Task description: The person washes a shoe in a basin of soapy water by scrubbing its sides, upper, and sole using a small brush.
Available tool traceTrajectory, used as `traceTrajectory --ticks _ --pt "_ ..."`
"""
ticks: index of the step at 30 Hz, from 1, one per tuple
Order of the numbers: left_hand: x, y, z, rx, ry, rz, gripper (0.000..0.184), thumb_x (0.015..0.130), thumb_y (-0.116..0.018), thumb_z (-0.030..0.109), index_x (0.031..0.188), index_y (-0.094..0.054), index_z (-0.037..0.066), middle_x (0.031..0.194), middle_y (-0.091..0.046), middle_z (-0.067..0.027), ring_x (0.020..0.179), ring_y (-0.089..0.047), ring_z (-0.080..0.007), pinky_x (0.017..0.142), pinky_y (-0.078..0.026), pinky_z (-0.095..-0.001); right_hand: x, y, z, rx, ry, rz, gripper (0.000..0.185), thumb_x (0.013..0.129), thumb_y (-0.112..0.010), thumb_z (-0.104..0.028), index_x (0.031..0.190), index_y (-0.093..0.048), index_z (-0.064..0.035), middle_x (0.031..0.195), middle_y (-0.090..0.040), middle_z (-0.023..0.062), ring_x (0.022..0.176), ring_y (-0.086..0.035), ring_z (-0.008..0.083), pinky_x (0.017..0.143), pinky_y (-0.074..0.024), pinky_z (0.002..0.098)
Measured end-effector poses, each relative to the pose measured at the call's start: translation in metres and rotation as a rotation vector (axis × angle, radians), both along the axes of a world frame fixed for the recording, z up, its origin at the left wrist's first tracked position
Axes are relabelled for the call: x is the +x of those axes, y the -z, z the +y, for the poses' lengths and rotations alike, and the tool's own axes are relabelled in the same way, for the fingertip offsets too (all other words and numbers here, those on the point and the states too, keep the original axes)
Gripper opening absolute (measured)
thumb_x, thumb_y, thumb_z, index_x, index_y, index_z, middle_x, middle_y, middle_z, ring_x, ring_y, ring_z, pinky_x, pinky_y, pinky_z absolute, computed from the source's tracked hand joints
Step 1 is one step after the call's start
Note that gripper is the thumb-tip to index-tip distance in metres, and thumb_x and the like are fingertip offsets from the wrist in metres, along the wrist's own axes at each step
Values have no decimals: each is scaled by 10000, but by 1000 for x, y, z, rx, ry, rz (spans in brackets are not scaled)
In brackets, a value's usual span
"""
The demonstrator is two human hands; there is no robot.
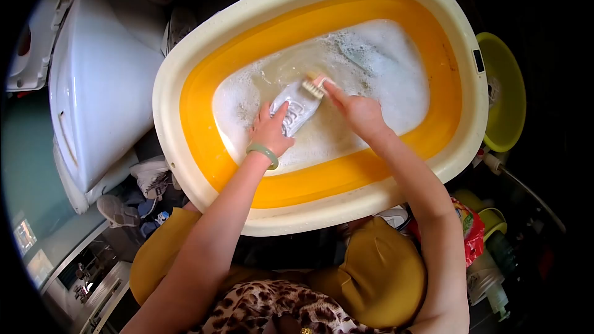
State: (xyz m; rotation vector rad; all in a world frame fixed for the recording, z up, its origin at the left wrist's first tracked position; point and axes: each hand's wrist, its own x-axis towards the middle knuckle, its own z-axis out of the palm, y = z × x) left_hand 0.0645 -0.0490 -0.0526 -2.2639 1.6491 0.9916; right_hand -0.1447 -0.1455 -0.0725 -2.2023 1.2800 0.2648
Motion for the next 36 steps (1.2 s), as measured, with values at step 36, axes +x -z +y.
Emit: traceTrajectory --ticks 36 --pt "-6 30 4 -79 -1279 1477 357 930 -363 201 1247 -464 72 1221 -518 -74 1117 -483 -224 963 -388 -345 67 -21 31 97 195 -348 240 740 -616 -214 869 -489 -56 720 -628 172 672 -614 361 596 -481 457"
